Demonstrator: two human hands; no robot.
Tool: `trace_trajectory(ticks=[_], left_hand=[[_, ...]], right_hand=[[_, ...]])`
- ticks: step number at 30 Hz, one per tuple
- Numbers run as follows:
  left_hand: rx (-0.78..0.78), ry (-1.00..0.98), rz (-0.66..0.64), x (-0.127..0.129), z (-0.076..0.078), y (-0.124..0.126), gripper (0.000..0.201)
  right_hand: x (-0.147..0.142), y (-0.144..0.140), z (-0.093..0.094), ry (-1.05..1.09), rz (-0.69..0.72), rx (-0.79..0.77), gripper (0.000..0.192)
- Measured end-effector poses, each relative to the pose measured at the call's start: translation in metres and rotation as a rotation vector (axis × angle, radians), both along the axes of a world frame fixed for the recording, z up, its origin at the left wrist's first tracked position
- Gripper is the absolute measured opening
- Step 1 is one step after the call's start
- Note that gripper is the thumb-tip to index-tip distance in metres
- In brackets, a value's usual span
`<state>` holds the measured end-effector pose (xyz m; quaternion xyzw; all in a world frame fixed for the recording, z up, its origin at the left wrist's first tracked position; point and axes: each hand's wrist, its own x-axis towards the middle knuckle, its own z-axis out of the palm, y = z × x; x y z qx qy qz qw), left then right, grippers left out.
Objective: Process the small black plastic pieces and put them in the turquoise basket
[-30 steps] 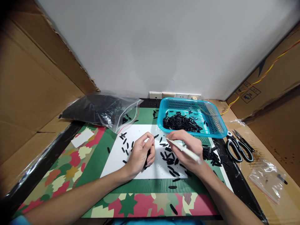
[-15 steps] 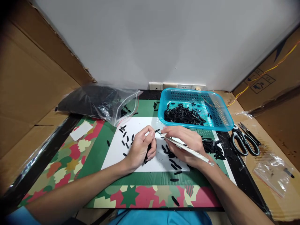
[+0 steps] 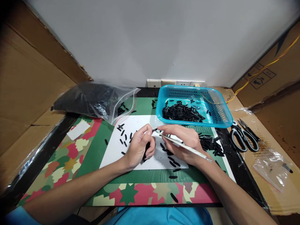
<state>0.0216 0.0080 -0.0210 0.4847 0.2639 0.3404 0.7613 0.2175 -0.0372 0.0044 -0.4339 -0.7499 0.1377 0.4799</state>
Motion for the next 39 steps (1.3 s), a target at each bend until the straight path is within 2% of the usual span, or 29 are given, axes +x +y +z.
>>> trace_trajectory(ticks=[39], left_hand=[[0.039, 0.004, -0.021, -0.0005, -0.0037, -0.0005, 0.038]], right_hand=[[0.0017, -0.0017, -0.0029, -0.017, 0.002, -0.015, 0.017]])
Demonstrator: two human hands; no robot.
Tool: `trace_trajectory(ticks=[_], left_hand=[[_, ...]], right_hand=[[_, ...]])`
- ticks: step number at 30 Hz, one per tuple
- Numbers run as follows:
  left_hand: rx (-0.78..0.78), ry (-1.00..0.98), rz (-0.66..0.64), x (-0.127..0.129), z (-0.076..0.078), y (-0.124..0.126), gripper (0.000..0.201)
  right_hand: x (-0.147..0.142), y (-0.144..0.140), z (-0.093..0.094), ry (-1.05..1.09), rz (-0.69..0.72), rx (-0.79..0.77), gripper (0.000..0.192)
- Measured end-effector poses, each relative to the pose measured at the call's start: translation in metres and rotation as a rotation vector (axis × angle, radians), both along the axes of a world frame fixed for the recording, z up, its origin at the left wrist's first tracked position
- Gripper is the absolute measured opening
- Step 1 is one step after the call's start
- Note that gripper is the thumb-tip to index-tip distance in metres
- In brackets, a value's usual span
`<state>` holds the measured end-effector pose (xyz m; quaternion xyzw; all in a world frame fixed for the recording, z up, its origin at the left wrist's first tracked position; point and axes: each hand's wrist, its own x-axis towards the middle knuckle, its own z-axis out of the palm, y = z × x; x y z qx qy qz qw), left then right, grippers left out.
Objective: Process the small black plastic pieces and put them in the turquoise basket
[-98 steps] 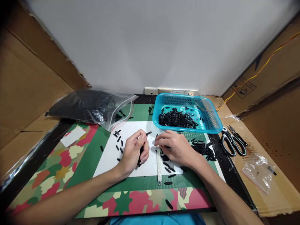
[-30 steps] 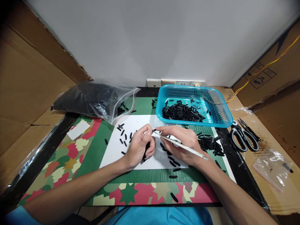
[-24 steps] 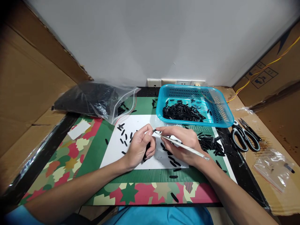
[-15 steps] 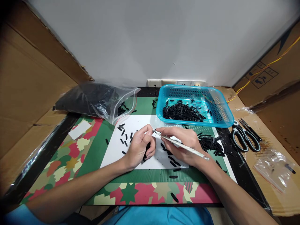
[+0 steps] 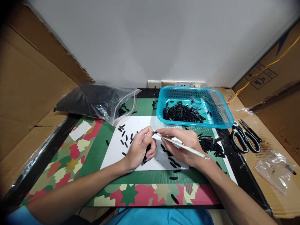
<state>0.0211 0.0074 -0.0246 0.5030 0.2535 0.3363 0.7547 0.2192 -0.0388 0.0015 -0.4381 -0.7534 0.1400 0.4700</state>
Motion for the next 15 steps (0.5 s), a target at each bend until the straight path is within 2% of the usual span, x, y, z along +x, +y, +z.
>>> trace_trajectory(ticks=[15], left_hand=[[0.003, 0.043, -0.021, -0.0006, 0.0024, -0.0012, 0.039]], right_hand=[[0.0028, 0.0011, 0.0058, 0.003, 0.097, -0.021, 0.010]])
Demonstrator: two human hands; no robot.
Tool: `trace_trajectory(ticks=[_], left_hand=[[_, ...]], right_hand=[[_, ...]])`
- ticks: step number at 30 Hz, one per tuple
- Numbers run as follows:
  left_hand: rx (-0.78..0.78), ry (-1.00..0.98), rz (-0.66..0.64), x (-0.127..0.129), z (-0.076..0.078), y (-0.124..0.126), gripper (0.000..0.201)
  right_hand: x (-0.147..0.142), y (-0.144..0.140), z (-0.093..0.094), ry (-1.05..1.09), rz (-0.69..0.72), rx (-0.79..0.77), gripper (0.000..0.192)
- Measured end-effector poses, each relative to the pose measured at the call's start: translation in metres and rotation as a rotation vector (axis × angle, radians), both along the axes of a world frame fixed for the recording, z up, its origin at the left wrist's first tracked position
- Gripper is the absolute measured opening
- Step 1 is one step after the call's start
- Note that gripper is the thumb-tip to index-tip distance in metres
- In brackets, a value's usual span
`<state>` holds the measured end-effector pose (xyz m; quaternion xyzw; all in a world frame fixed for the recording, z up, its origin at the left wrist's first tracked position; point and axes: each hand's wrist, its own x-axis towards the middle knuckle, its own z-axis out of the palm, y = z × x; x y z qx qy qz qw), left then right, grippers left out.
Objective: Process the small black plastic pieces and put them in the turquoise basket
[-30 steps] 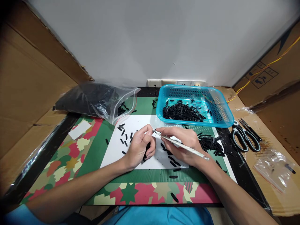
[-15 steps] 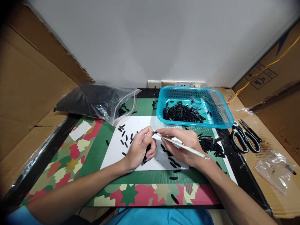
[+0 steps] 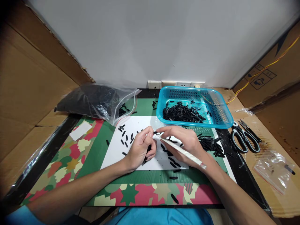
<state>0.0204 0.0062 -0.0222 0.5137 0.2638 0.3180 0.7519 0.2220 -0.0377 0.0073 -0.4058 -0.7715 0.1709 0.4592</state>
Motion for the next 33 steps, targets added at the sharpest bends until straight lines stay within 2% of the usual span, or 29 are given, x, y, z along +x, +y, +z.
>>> trace_trajectory(ticks=[13, 20, 27, 33], left_hand=[[-0.002, 0.051, -0.015, 0.000, 0.002, -0.001, 0.039], [-0.013, 0.037, -0.026, -0.001, 0.000, 0.000, 0.040], [-0.084, 0.006, -0.011, 0.001, -0.001, 0.001, 0.043], [-0.044, 0.018, -0.019, 0.001, 0.000, 0.001, 0.042]], right_hand=[[0.002, 0.000, -0.009, -0.044, -0.011, -0.040, 0.011], [-0.002, 0.000, -0.007, -0.138, -0.018, 0.063, 0.013], [-0.008, 0.005, -0.011, -0.286, -0.063, 0.293, 0.016], [-0.016, 0.003, -0.010, -0.398, -0.112, 0.428, 0.016]])
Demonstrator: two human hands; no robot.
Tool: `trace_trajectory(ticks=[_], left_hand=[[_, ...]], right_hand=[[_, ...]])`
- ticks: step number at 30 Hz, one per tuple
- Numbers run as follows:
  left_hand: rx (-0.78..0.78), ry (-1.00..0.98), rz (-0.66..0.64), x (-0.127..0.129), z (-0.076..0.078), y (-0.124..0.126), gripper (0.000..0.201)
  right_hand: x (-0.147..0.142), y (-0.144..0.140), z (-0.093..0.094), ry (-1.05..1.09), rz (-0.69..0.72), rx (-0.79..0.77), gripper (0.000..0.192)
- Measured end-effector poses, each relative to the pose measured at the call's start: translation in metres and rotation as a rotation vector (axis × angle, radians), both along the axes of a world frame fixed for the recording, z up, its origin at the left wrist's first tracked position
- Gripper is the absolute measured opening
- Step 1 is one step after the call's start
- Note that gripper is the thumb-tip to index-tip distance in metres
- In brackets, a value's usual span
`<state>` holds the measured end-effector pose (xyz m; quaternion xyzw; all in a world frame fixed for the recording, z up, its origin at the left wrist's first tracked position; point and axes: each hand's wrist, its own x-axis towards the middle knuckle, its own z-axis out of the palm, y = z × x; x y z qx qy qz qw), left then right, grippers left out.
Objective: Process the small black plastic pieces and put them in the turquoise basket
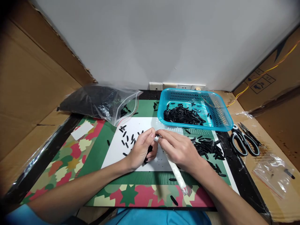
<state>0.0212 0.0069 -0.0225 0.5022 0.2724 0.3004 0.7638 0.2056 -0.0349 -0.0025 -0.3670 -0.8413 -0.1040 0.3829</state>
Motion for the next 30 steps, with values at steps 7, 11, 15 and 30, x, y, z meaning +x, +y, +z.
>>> trace_trajectory(ticks=[7, 11, 15, 30], left_hand=[[0.061, 0.010, -0.051, -0.001, 0.002, -0.004, 0.037], [0.045, -0.015, -0.059, -0.002, 0.005, -0.004, 0.037], [0.061, -0.018, -0.056, -0.003, 0.006, -0.004, 0.035], [0.020, -0.058, 0.046, -0.001, 0.004, -0.002, 0.036]], right_hand=[[0.001, -0.003, -0.008, 0.005, -0.048, 0.025, 0.015], [0.005, -0.003, -0.014, 0.224, -0.120, -0.070, 0.018], [0.005, -0.002, -0.006, 0.459, -0.179, -0.175, 0.019], [0.015, 0.001, -0.011, 0.237, -0.148, -0.077, 0.021]])
